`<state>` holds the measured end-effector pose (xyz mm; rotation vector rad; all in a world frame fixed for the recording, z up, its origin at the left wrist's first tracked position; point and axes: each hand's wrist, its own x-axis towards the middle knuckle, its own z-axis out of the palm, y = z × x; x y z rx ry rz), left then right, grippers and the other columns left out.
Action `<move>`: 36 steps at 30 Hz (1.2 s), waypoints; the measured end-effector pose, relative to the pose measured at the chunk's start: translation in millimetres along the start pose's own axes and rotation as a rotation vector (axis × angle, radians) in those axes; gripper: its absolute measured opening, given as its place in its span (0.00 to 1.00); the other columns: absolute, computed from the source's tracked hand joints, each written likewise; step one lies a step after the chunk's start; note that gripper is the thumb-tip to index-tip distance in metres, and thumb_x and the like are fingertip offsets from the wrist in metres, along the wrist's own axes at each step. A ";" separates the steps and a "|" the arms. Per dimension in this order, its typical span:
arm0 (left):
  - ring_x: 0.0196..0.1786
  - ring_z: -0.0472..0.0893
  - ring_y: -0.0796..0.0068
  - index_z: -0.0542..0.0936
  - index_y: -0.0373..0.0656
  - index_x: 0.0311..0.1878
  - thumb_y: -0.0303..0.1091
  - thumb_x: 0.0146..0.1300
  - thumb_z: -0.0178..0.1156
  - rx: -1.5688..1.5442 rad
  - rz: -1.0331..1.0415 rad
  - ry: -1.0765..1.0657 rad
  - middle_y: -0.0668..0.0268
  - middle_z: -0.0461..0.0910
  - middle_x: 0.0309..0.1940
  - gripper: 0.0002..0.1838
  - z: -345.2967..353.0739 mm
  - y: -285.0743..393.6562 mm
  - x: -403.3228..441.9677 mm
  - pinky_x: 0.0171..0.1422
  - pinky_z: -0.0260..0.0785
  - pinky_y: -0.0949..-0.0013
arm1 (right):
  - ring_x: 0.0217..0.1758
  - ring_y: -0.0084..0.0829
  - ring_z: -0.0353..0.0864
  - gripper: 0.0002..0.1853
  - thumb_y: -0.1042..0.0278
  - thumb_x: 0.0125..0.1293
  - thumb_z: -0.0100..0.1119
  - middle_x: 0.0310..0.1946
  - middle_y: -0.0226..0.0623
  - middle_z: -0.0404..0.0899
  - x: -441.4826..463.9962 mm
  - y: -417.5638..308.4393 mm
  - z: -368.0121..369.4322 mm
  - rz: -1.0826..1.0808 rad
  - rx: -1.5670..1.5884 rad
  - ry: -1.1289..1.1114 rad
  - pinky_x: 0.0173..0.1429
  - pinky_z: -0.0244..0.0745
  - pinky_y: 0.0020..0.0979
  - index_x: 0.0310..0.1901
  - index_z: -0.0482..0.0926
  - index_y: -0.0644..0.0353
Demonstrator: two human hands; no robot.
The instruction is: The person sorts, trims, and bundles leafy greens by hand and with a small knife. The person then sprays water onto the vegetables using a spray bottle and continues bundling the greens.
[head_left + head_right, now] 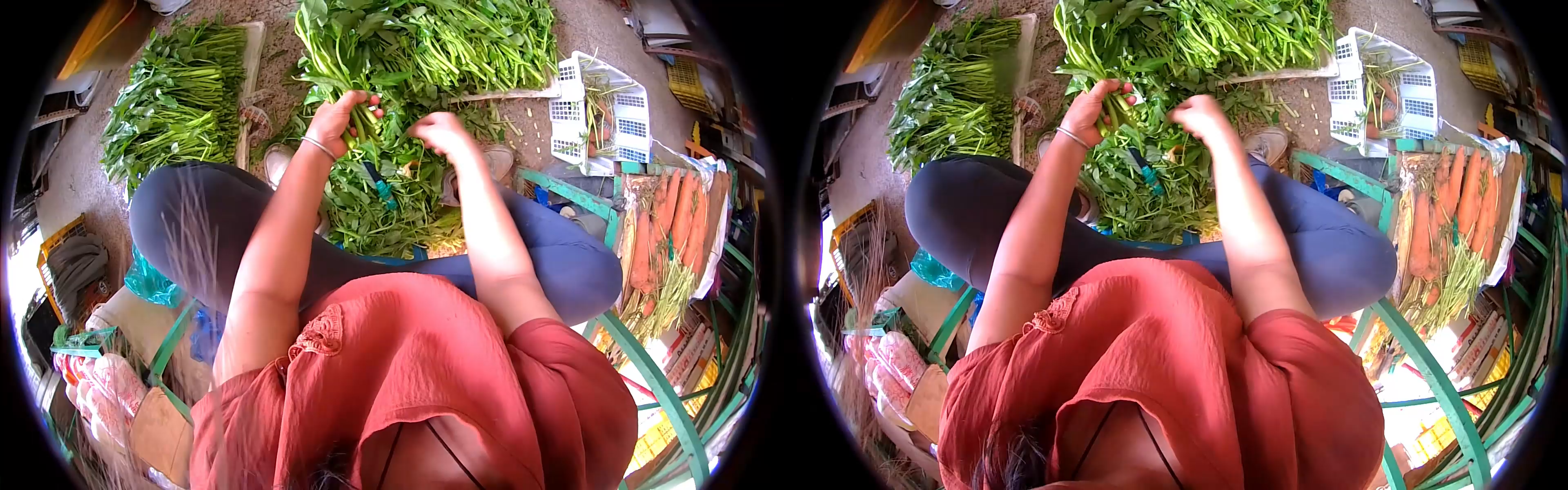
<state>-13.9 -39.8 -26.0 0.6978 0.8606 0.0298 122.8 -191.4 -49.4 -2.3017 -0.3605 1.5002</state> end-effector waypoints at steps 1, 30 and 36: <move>0.23 0.78 0.81 0.77 0.39 0.35 0.37 0.55 0.54 -0.058 0.014 0.059 0.64 0.80 0.26 0.11 1.6 -1.7 -1.6 0.17 0.57 0.81 | 0.40 0.30 0.77 0.24 0.62 0.50 0.66 0.42 0.40 0.77 0.9 -1.4 18.1 -0.126 -0.096 0.045 0.43 0.73 0.31 0.49 0.74 0.58; 0.27 0.72 0.72 0.72 0.38 0.35 0.36 0.61 0.55 -0.308 0.191 -0.044 0.66 0.71 0.22 0.10 -13.2 -4.3 -4.4 0.37 0.70 0.70 | 0.41 0.32 0.73 0.08 0.63 0.59 0.53 0.40 0.37 0.70 71.5 -29.2 -158.9 -0.032 -0.091 1.041 0.46 0.70 0.31 0.38 0.75 0.52; 0.27 0.72 0.73 0.70 0.40 0.31 0.38 0.61 0.55 -0.363 0.094 0.046 0.67 0.71 0.22 0.11 -6.5 3.1 0.3 0.37 0.71 0.72 | 0.25 0.25 0.73 0.07 0.63 0.58 0.56 0.25 0.34 0.78 29.7 -52.7 -153.7 -0.350 -0.264 1.052 0.30 0.68 0.31 0.33 0.79 0.55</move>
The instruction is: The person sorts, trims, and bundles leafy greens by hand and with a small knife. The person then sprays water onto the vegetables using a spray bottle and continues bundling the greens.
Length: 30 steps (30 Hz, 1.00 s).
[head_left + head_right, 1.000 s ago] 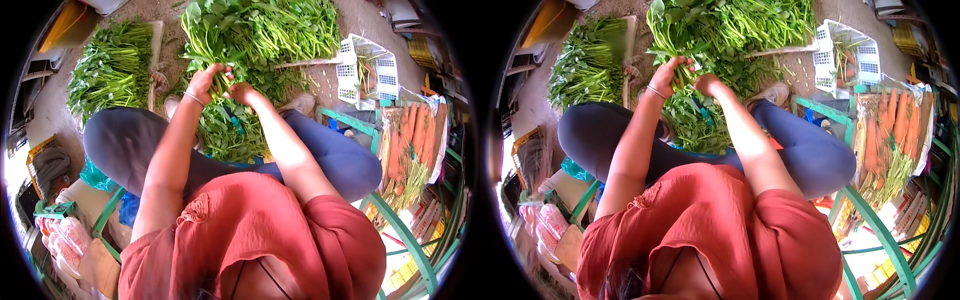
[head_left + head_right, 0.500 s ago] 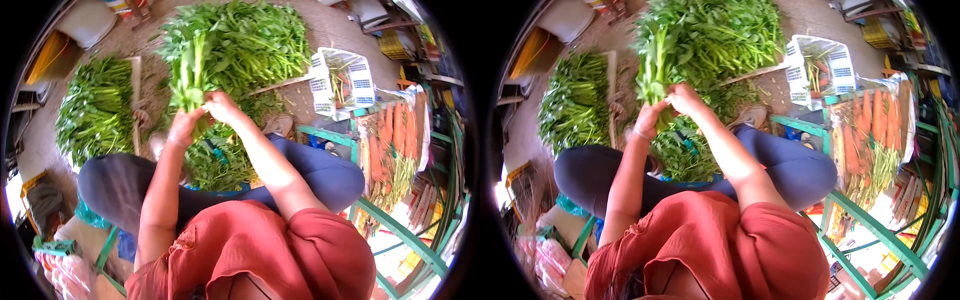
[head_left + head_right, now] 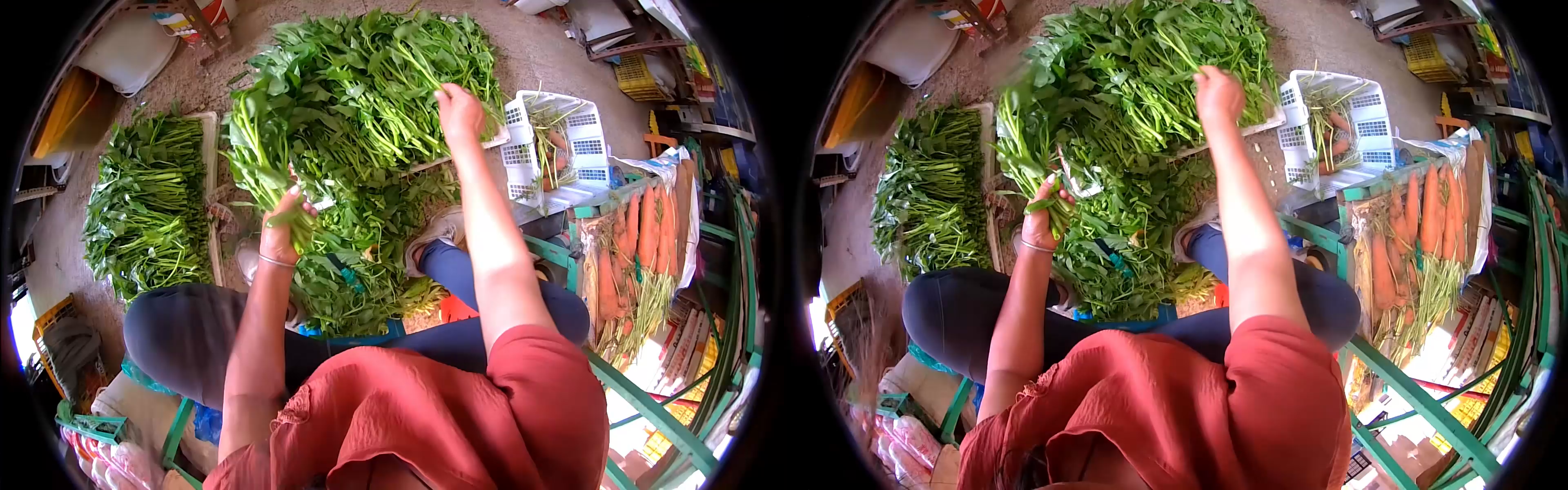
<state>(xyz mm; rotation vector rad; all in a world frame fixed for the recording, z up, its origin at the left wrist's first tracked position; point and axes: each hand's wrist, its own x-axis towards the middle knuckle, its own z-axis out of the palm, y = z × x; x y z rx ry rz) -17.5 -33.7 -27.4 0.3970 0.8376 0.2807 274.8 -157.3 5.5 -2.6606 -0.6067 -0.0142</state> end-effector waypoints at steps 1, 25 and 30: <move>0.31 0.75 0.71 0.72 0.38 0.34 0.38 0.60 0.55 0.013 -0.028 -0.058 0.64 0.74 0.26 0.12 -11.3 -4.7 7.8 0.39 0.72 0.71 | 0.19 0.21 0.70 0.10 0.61 0.56 0.59 0.23 0.32 0.79 -15.8 -23.5 -3.8 0.023 0.118 -0.037 0.25 0.67 0.29 0.36 0.79 0.55; 0.34 0.74 0.71 0.72 0.37 0.40 0.36 0.62 0.52 0.024 -0.068 -0.135 0.64 0.73 0.32 0.11 2.2 -15.5 6.4 0.45 0.72 0.64 | 0.40 0.30 0.78 0.12 0.53 0.57 0.57 0.35 0.30 0.80 50.9 28.8 63.4 0.185 -0.224 -0.345 0.47 0.71 0.31 0.42 0.79 0.40; 0.34 0.74 0.70 0.71 0.38 0.42 0.36 0.62 0.50 0.008 -0.068 -0.081 0.65 0.73 0.32 0.11 1.4 -15.2 7.3 0.45 0.72 0.64 | 0.31 0.30 0.75 0.15 0.51 0.51 0.63 0.33 0.35 0.74 50.5 21.0 19.0 0.012 0.144 0.141 0.40 0.70 0.28 0.38 0.82 0.47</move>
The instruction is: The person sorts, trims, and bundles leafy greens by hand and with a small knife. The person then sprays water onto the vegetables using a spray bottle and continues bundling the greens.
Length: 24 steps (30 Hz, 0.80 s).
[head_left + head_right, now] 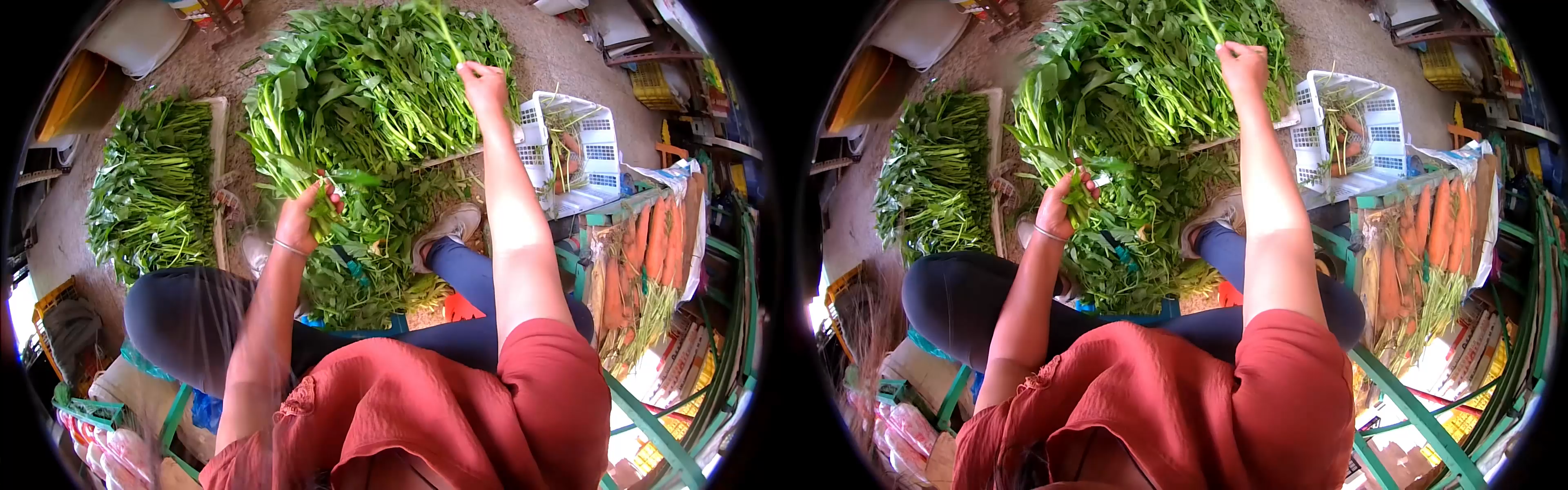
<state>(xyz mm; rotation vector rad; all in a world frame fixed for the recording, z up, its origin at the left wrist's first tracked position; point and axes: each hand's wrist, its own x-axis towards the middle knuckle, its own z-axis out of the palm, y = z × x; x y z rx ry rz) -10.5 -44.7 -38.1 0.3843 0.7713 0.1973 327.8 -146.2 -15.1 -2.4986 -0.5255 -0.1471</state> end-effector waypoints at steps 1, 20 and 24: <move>0.34 0.74 0.70 0.71 0.38 0.44 0.36 0.62 0.50 0.014 -0.001 0.038 0.65 0.73 0.32 0.12 0.7 -0.1 -0.3 0.45 0.72 0.64 | 0.30 0.26 0.75 0.17 0.53 0.49 0.66 0.34 0.34 0.75 2.8 -1.1 -6.0 0.006 0.168 -0.023 0.37 0.70 0.24 0.39 0.82 0.53; 0.39 0.78 0.69 0.72 0.34 0.46 0.31 0.60 0.52 0.071 -0.022 -0.172 0.60 0.78 0.39 0.13 -7.6 0.6 -12.7 0.42 0.74 0.65 | 0.21 0.21 0.74 0.08 0.66 0.55 0.61 0.23 0.33 0.80 -187.5 -144.3 6.3 -0.022 0.531 -0.585 0.28 0.70 0.23 0.33 0.79 0.62; 0.44 0.78 0.64 0.71 0.33 0.47 0.30 0.60 0.52 0.081 -0.155 -0.260 0.55 0.75 0.45 0.14 -3.7 2.0 -19.9 0.49 0.73 0.60 | 0.20 0.17 0.73 0.09 0.66 0.55 0.61 0.20 0.29 0.77 -159.0 -126.8 12.5 0.076 0.612 -0.609 0.22 0.67 0.20 0.32 0.79 0.63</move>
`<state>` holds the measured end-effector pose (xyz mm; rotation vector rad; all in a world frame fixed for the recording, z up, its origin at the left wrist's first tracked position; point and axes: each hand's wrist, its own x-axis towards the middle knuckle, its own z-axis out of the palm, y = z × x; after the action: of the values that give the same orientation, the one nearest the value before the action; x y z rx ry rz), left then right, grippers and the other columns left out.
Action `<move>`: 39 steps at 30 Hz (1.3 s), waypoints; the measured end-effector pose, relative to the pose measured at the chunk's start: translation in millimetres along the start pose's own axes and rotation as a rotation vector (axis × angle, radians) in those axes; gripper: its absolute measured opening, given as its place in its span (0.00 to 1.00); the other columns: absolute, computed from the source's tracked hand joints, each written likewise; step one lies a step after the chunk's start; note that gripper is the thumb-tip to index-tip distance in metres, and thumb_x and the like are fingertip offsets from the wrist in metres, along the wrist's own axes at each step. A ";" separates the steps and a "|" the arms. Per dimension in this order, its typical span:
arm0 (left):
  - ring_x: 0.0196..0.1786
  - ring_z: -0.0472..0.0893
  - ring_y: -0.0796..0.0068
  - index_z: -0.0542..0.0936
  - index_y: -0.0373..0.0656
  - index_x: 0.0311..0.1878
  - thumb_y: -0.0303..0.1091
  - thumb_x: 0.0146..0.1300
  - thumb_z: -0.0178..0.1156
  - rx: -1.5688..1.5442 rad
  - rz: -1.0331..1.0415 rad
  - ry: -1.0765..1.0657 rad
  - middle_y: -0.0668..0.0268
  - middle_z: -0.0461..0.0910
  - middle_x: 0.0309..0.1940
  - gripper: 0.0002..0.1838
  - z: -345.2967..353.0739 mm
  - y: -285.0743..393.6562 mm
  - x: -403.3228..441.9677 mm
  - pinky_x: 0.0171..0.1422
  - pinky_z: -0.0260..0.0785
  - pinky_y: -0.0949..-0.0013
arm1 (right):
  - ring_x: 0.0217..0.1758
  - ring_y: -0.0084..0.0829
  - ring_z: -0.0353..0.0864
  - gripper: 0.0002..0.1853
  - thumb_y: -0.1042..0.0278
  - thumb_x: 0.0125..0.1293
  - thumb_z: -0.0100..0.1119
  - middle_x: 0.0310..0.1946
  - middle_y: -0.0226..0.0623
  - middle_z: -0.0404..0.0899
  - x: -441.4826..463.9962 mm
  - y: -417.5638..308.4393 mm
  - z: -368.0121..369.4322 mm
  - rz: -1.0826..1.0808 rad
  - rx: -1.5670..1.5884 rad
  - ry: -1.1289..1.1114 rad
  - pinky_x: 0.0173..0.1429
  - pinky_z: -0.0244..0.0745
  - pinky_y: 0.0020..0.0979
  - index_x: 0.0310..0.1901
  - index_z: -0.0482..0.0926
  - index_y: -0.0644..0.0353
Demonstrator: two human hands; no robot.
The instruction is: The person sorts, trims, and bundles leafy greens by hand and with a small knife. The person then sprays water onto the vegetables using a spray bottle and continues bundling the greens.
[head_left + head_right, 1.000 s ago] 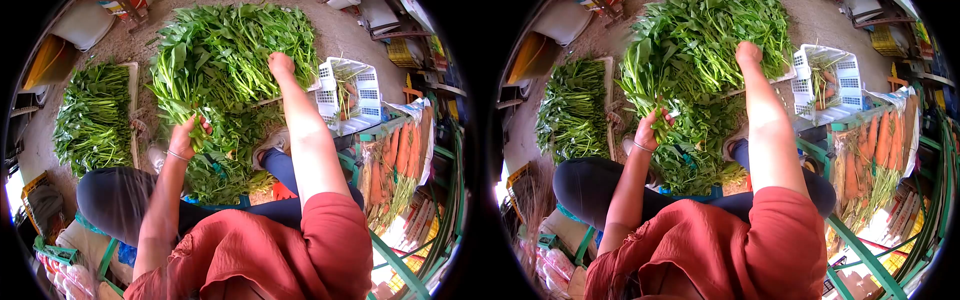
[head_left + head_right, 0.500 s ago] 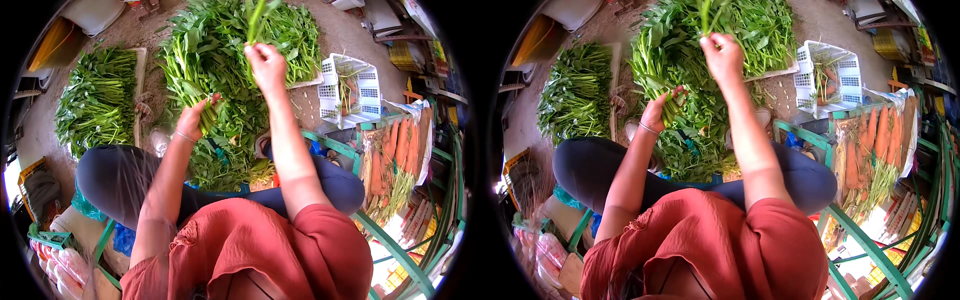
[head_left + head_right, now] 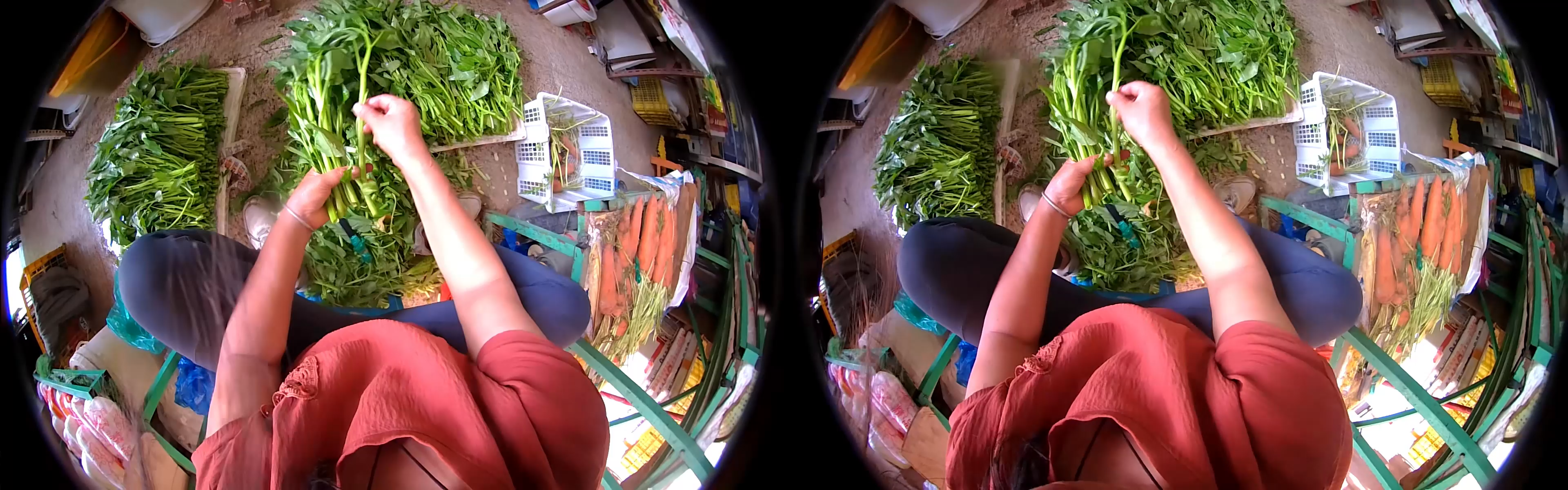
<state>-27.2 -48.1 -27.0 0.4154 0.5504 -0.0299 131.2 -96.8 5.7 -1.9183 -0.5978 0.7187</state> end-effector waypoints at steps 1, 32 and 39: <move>0.44 0.78 0.62 0.70 0.32 0.48 0.29 0.59 0.52 0.027 -0.009 -0.006 0.55 0.75 0.45 0.15 6.9 2.1 -4.8 0.49 0.72 0.59 | 0.20 0.16 0.73 0.09 0.65 0.55 0.61 0.20 0.28 0.77 7.8 2.5 -2.5 -0.044 -0.013 0.034 0.20 0.66 0.19 0.32 0.79 0.63; 0.39 0.78 0.64 0.72 0.32 0.46 0.27 0.56 0.54 -0.053 0.106 0.114 0.59 0.76 0.37 0.14 -1.3 -1.0 4.3 0.47 0.73 0.58 | 0.32 0.27 0.79 0.15 0.62 0.55 0.60 0.32 0.39 0.80 -31.8 -4.1 -1.4 -0.078 -0.219 0.090 0.37 0.73 0.27 0.41 0.78 0.62; 0.39 0.76 0.70 0.74 0.34 0.39 0.26 0.54 0.57 -0.159 0.248 0.028 0.65 0.75 0.35 0.09 9.2 5.8 -0.2 0.50 0.72 0.58 | 0.67 0.40 0.50 0.58 0.41 0.40 0.68 0.65 0.43 0.51 66.7 46.6 -51.4 0.349 -1.080 0.137 0.69 0.43 0.42 0.67 0.39 0.51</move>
<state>-21.9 -46.4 -17.6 0.3266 0.5211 0.2568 219.0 -103.0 -33.1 -3.1004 -0.6267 0.4853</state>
